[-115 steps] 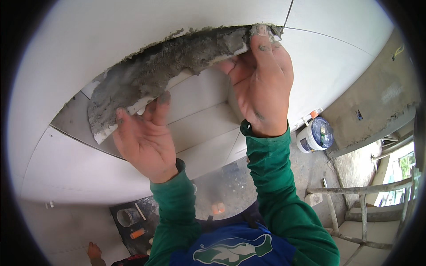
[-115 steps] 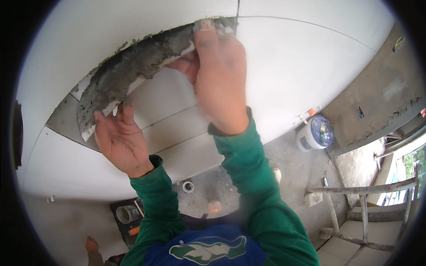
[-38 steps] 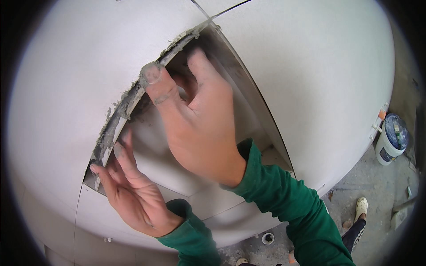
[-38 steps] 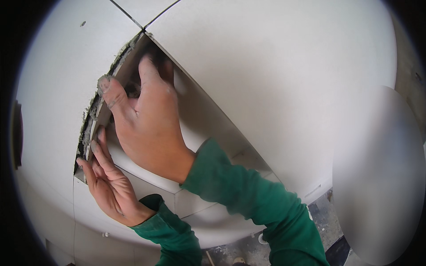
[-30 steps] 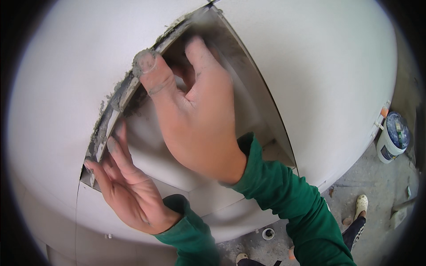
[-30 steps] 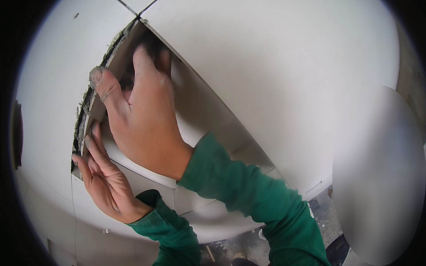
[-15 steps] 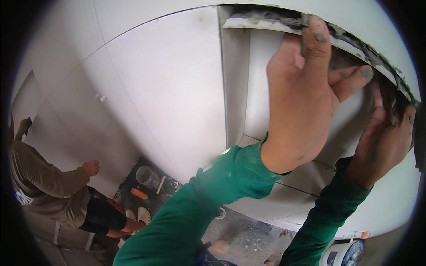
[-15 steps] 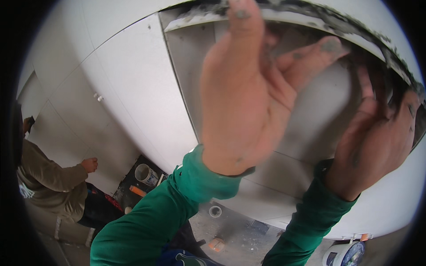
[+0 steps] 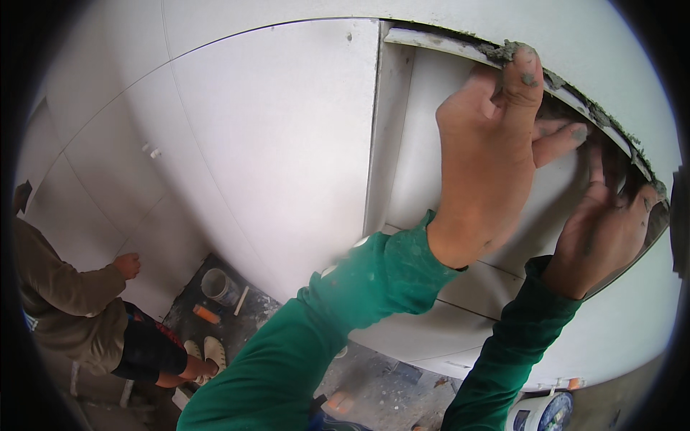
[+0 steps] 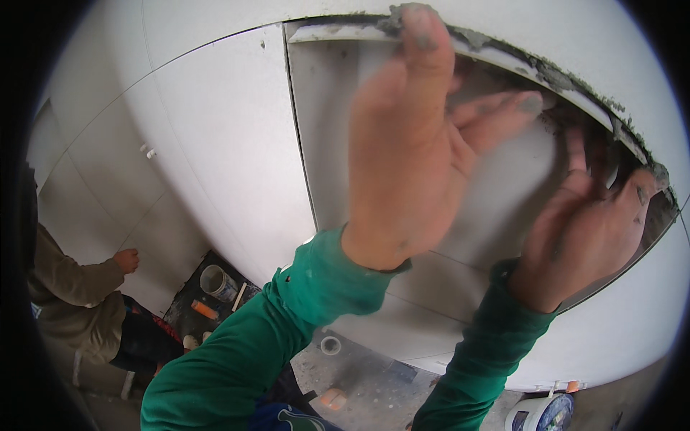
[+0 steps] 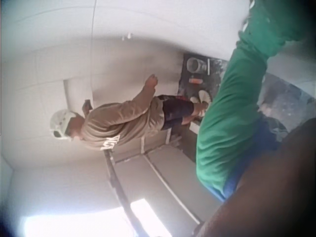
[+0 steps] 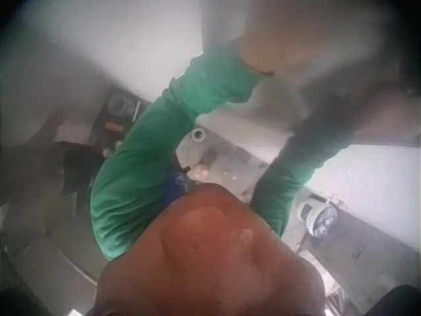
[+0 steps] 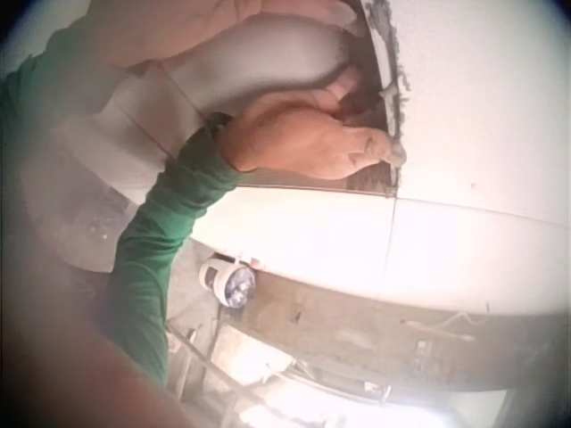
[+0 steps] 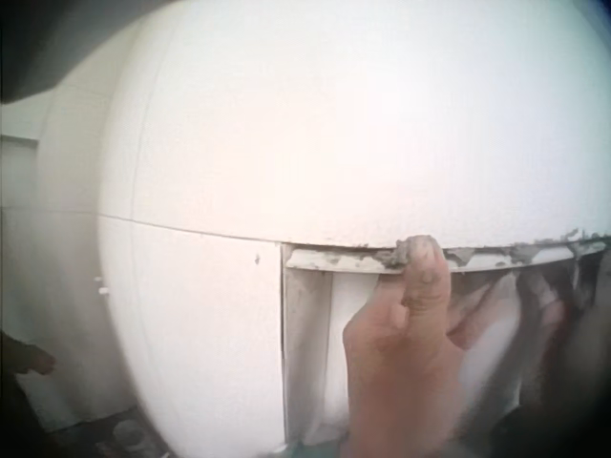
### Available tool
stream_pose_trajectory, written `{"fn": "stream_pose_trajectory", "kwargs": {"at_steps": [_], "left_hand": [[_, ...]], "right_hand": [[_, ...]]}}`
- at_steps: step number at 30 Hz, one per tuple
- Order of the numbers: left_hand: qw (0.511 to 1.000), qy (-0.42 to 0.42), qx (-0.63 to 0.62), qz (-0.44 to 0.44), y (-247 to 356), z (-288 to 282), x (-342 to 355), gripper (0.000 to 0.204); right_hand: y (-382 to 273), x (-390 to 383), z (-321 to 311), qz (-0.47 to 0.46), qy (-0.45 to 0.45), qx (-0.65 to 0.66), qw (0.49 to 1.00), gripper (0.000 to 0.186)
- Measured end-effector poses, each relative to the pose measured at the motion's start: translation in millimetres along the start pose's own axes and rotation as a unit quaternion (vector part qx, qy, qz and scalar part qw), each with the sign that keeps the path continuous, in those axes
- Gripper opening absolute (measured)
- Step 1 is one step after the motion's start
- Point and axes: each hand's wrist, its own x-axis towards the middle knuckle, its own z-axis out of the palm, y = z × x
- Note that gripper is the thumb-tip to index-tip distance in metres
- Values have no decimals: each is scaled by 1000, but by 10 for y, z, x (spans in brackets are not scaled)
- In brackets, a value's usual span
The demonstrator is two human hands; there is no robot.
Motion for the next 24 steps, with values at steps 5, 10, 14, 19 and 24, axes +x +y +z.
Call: {"fn": "stream_pose_trajectory", "kwargs": {"at_steps": [5, 10, 14, 19, 24], "left_hand": [[998, -5, 47, 38, -188, -244, 152, 40], [993, 43, 90, 70, 220, -273, -108, 33], [993, 34, 86, 77, 401, -177, -56, 32], [994, 73, 38, 74, 341, -214, 9, 38], [991, 108, 24, 72, 268, -154, 25, 43]], "right_hand": [[-3, 3, 40, -2, -11, -5, 1000, 32], [18, 3, 75, -12, 16, -20, 1000, 31], [-17, -3, 136, -9, 16, -32, 999, 34], [4, -22, 193, -4, 41, -26, 999, 40], [20, -25, 194, -6, 65, -16, 998, 40]]}}
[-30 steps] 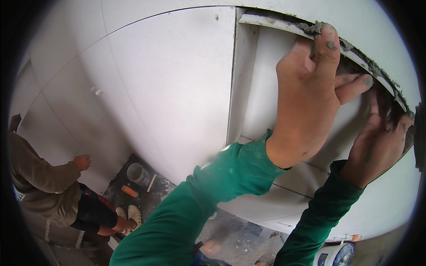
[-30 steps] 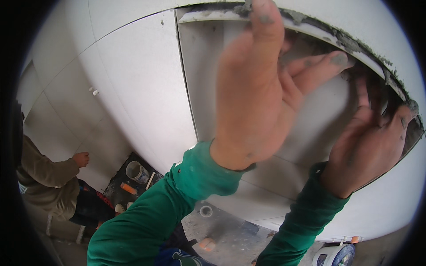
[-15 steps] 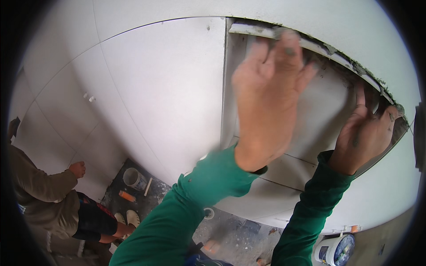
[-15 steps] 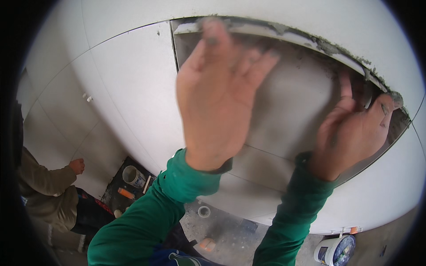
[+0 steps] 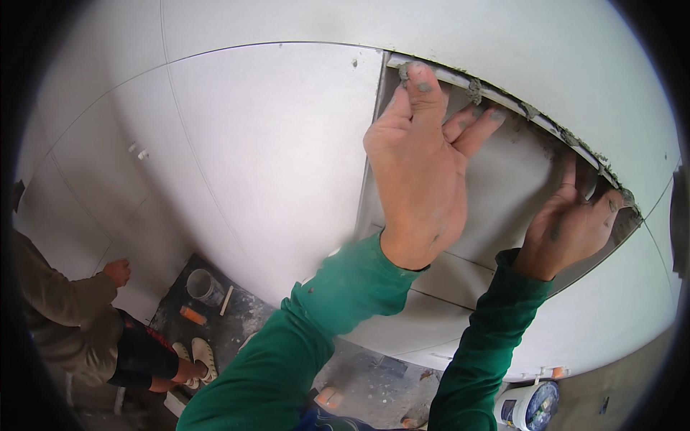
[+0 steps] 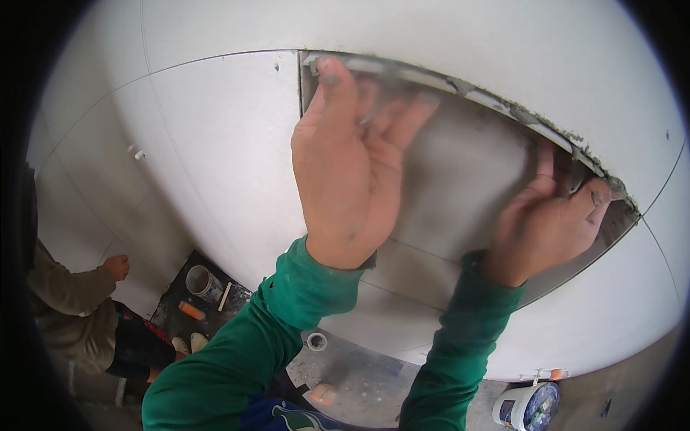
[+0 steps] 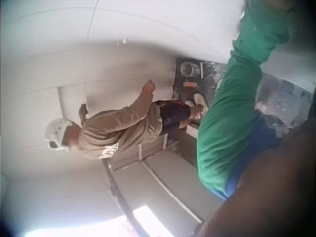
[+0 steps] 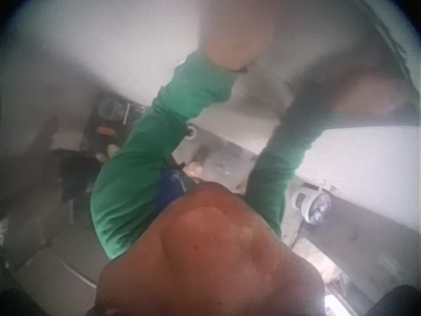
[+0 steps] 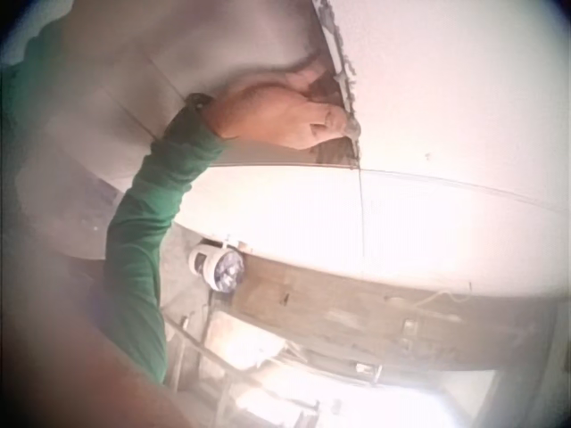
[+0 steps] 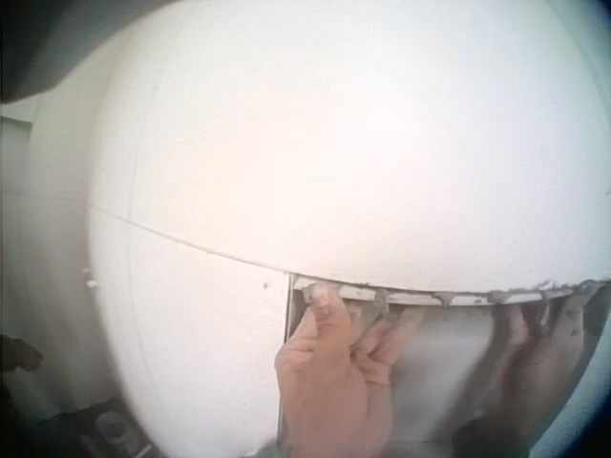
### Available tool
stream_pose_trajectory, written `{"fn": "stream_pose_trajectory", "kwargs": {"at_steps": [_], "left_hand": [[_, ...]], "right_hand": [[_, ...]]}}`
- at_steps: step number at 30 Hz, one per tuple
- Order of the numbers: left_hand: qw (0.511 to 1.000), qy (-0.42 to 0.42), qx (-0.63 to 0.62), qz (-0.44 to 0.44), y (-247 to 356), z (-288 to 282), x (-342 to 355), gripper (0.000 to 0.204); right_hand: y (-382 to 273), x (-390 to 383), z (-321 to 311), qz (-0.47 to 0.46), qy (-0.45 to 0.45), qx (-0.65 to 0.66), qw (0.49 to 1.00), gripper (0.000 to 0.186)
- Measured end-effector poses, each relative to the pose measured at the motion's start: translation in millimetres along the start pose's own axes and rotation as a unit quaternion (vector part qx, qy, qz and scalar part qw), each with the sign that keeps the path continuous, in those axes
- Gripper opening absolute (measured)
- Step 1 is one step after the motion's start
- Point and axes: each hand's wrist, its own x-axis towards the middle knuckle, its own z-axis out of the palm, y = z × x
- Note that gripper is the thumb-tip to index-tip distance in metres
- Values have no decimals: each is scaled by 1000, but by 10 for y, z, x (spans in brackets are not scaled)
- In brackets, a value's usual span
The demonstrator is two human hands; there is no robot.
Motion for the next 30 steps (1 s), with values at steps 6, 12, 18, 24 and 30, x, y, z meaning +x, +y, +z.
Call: {"fn": "stream_pose_trajectory", "kwargs": {"at_steps": [6, 12, 18, 24, 30], "left_hand": [[998, 51, -26, -21, -25, 123, -66, 40], [998, 43, 27, 27, -108, 38, -9, 51], [998, -36, 47, 10, -131, -134, 8, 55], [981, -83, 159, 75, -207, -415, -191, 63], [976, -171, 135, 16, -119, -696, -315, 59]], "right_hand": [[2, 5, -62, 11, -32, 7, 999, 42], [36, 25, -100, 1, -70, 51, 996, 28], [-2, 108, -226, 9, -103, 62, 993, 33], [53, 136, -308, 2, -128, 66, 990, 33], [95, 150, -326, -32, -140, 71, 987, 32]]}}
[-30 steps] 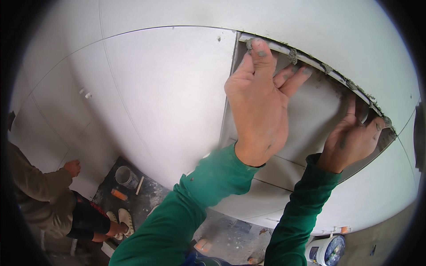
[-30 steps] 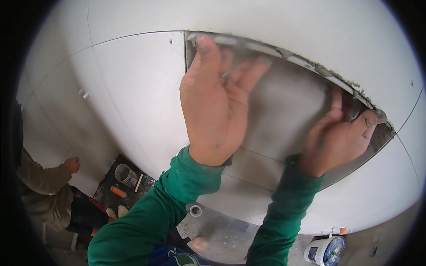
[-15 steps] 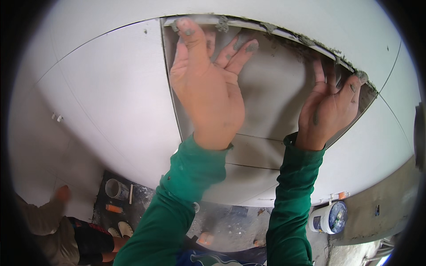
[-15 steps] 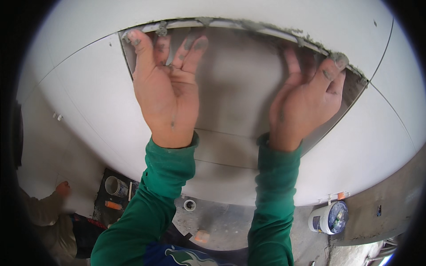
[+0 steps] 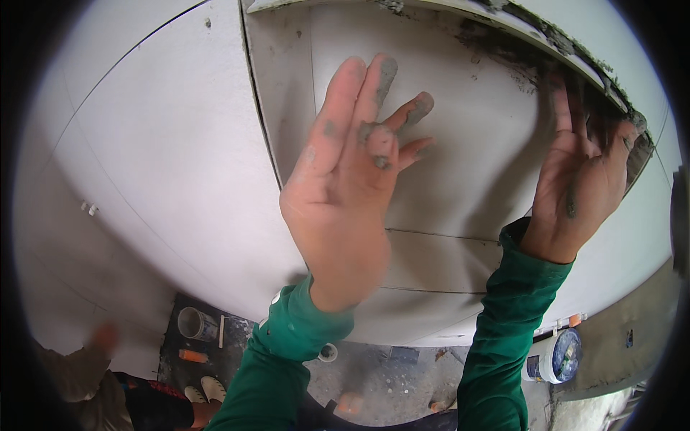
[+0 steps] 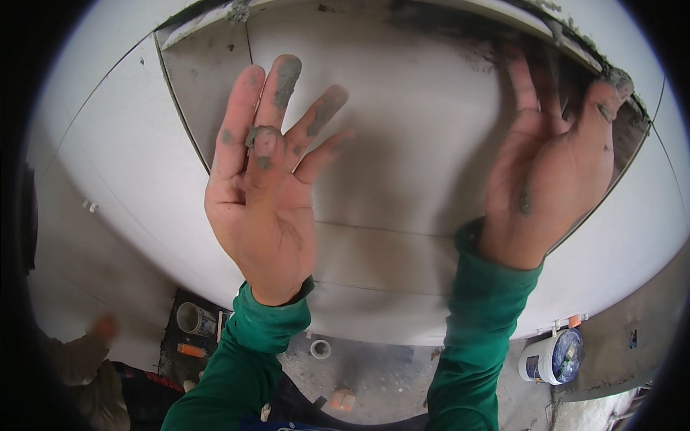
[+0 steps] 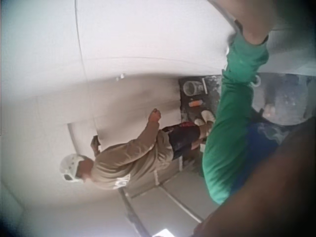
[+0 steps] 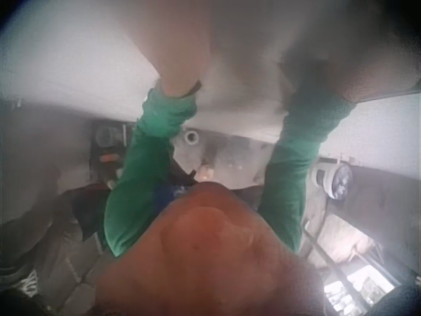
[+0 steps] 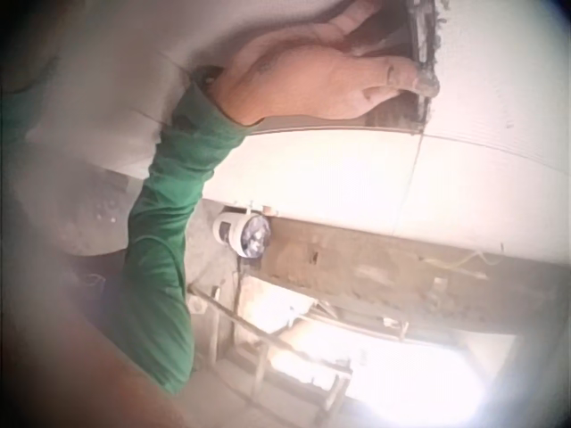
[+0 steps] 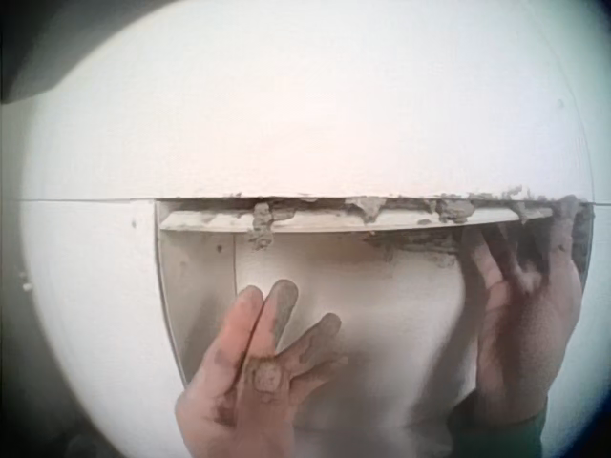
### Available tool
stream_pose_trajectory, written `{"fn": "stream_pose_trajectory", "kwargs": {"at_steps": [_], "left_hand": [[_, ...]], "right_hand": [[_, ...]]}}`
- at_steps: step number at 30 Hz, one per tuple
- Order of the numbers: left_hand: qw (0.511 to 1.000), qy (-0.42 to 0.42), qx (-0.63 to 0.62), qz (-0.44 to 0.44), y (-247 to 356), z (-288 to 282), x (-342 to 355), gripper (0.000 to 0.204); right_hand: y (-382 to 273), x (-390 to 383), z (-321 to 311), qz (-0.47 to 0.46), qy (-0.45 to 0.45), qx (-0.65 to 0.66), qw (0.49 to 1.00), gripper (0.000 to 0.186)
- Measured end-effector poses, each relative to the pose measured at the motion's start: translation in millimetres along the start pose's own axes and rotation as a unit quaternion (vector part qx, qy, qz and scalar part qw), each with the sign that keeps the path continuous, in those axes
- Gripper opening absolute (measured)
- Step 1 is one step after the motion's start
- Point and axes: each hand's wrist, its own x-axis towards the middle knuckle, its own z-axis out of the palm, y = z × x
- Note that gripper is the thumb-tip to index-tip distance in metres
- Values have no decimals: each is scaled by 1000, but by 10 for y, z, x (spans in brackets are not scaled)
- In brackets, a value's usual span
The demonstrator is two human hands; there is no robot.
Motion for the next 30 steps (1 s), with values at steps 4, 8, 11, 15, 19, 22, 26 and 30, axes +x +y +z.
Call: {"fn": "stream_pose_trajectory", "kwargs": {"at_steps": [4, 8, 11, 15, 19, 22, 26, 30], "left_hand": [[998, 29, -50, -16, 123, 253, 95, 59], [982, 5, -170, -84, 415, 427, 285, 68], [963, 20, -202, -177, 724, 523, 399, 76], [959, 20, -153, -238, 862, 437, 488, 71], [971, -4, -9, -237, 938, 341, 491, 76], [972, 49, -60, -221, 907, 419, 478, 82], [975, 33, -15, -221, 949, 403, 534, 86], [974, 47, -49, -216, 954, 463, 522, 78]], "right_hand": [[-37, -26, 27, -10, -1, -57, 998, 36], [-22, -56, 126, 19, 82, 4, 996, 40], [87, -369, 88, 22, 59, 28, 998, 35], [30, -718, 66, -9, -360, -393, 846, 16], [244, -87, 281, -194, -464, -502, 704, 22], [243, 30, 317, -212, -441, -549, 678, 21], [50, -293, 430, -209, -492, -509, 675, 10], [238, 69, 544, -290, -372, -549, 690, 15]]}}
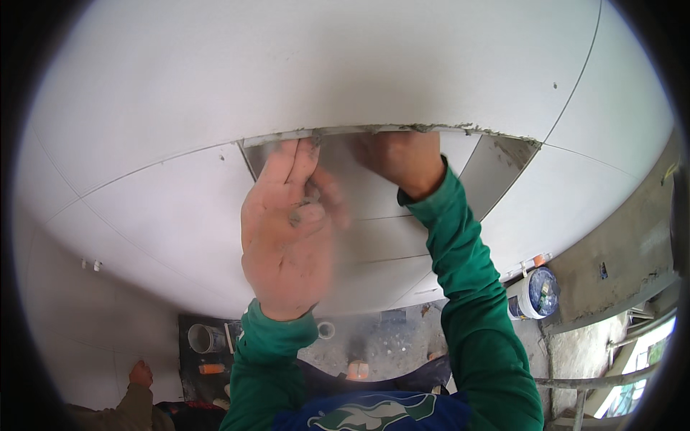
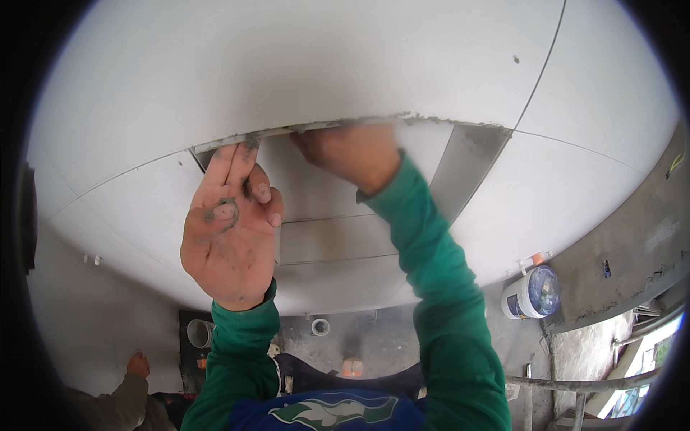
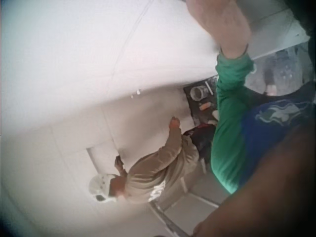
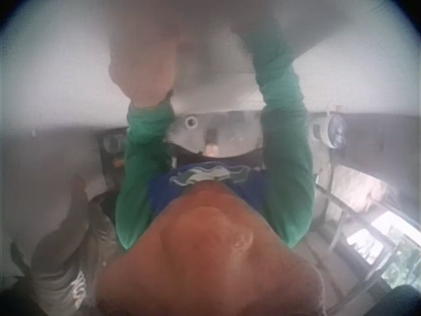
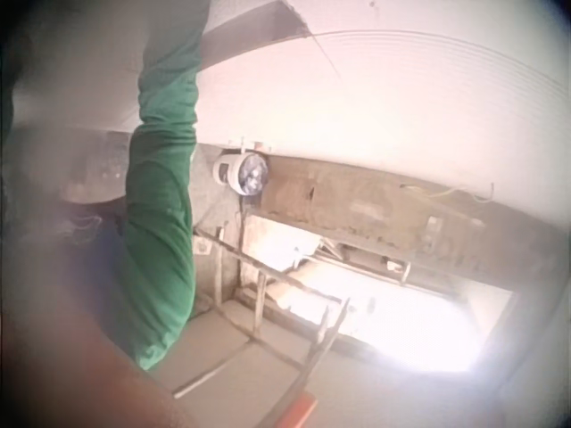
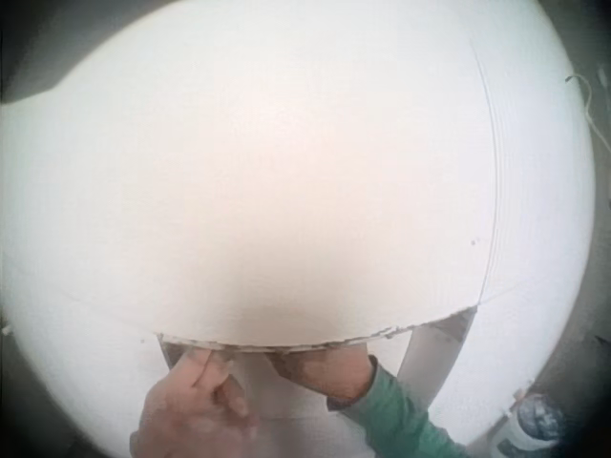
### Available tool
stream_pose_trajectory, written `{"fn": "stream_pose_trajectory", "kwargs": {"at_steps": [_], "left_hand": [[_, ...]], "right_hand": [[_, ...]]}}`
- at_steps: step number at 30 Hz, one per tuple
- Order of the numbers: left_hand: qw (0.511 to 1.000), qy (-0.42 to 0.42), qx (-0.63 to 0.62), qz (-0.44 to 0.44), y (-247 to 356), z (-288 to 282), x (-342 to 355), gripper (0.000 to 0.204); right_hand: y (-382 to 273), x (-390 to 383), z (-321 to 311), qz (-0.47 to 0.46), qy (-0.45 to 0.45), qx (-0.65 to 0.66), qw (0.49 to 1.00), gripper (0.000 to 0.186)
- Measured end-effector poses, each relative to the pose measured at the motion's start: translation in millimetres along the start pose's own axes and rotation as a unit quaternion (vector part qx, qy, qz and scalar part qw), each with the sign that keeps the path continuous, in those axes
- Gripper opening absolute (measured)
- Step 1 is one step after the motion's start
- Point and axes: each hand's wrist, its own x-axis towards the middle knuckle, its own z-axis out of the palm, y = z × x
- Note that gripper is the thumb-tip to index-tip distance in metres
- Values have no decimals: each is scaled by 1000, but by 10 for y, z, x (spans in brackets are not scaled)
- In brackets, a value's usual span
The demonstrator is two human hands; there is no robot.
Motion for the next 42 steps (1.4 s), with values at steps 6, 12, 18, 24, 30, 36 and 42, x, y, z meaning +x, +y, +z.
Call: {"fn": "stream_pose_trajectory", "kwargs": {"at_steps": [6, 12, 18, 24, 30, 36, 42], "left_hand": [[1000, 2, -6, -7, 8, 19, -8, 80], [998, 5, 59, -14, 97, 43, 10, 81], [996, 11, 83, -37, 131, 33, 24, 73], [1000, -17, -23, 7, -26, -33, -28, 68], [987, 19, 147, 68, -101, -140, 39, 55], [764, 14, 613, 201, -4, -105, 41, 35], [317, -198, 741, 558, 554, -73, 453, 55]], "right_hand": [[27, 15, 76, -70, 57, -26, 996, 20], [-68, -160, 111, -48, 20, -31, 998, 10], [-217, -115, 103, -4, 56, 88, 995, 32], [-46, 0, 111, -79, 53, -76, 993, 20], [-304, -401, 299, 312, 363, 333, 813, 24], [-320, 597, 327, 464, 695, 340, 431, 51], [-266, 628, 463, 439, 714, 348, 421, 45]]}}
